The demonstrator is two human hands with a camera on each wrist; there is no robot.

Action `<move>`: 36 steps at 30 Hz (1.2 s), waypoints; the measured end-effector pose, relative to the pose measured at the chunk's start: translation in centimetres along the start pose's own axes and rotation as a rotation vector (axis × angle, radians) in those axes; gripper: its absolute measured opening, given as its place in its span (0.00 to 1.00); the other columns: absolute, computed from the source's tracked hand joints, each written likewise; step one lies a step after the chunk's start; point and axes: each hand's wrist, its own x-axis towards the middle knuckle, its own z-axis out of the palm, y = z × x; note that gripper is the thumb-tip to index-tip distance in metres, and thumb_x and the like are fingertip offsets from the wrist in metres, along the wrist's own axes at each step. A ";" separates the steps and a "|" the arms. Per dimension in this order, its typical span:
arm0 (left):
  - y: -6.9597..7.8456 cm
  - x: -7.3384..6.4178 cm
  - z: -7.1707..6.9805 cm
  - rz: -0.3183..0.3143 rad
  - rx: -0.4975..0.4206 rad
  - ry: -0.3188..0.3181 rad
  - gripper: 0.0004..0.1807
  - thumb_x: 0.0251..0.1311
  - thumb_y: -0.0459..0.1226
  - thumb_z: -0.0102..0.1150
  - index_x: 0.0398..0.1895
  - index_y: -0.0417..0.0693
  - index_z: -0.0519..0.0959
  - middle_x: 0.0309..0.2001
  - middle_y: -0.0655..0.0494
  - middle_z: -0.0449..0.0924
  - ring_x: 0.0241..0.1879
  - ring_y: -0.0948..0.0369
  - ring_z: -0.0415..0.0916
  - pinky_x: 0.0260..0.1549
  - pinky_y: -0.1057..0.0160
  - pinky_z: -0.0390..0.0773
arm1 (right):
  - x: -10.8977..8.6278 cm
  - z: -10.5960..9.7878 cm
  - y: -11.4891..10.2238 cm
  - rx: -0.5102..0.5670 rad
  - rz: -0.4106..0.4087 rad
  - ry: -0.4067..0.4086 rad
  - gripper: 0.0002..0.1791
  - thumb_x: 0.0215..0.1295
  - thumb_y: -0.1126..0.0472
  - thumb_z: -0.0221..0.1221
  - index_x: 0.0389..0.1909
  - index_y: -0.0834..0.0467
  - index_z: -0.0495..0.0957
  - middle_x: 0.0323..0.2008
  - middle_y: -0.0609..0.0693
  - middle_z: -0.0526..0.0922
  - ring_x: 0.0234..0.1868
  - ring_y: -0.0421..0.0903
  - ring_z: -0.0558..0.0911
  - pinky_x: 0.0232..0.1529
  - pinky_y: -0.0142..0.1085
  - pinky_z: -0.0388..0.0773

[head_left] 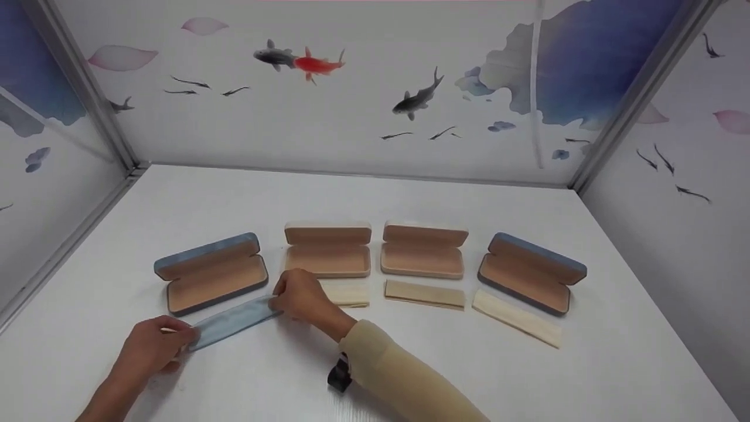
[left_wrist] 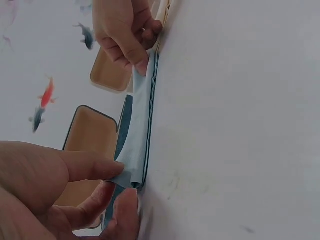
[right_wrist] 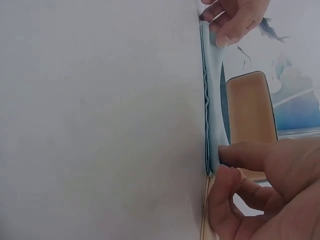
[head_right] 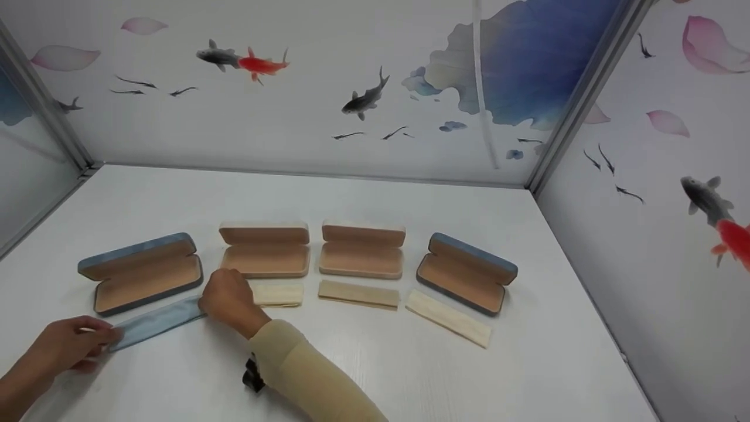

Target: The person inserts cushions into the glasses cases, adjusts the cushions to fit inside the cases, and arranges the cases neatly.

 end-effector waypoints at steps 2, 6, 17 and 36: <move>0.3 -0.2 -0.1 0.009 -0.017 0.009 0.23 0.68 0.40 0.57 0.58 0.31 0.71 0.44 0.41 0.76 0.40 0.55 0.76 0.34 0.65 0.85 | 0.2 -0.3 0.0 0.013 -0.013 -0.009 0.03 0.60 0.66 0.68 0.30 0.60 0.83 0.25 0.45 0.78 0.23 0.38 0.73 0.22 0.27 0.70; 0.4 -0.6 -0.8 0.020 -0.108 0.001 0.23 0.69 0.40 0.55 0.60 0.32 0.69 0.45 0.43 0.77 0.40 0.58 0.78 0.37 0.66 0.86 | 0.7 -0.5 -0.1 0.078 -0.005 -0.048 0.03 0.60 0.64 0.68 0.30 0.58 0.84 0.25 0.44 0.78 0.26 0.38 0.72 0.25 0.27 0.70; -1.5 -0.9 -2.6 0.050 -0.449 -0.179 0.46 0.68 0.41 0.62 0.77 0.27 0.47 0.63 0.35 0.69 0.39 0.66 0.84 0.45 0.64 0.86 | 0.9 -0.2 0.2 0.406 0.075 -0.118 0.10 0.58 0.62 0.71 0.39 0.55 0.82 0.30 0.45 0.83 0.28 0.40 0.77 0.26 0.31 0.76; -2.0 0.5 -3.2 0.025 -0.674 -0.178 0.52 0.60 0.43 0.70 0.77 0.29 0.49 0.42 0.62 0.76 0.39 0.68 0.82 0.50 0.64 0.85 | 2.2 -0.7 -0.2 0.540 0.180 -0.088 0.10 0.56 0.65 0.73 0.38 0.58 0.83 0.33 0.50 0.84 0.29 0.44 0.80 0.35 0.32 0.83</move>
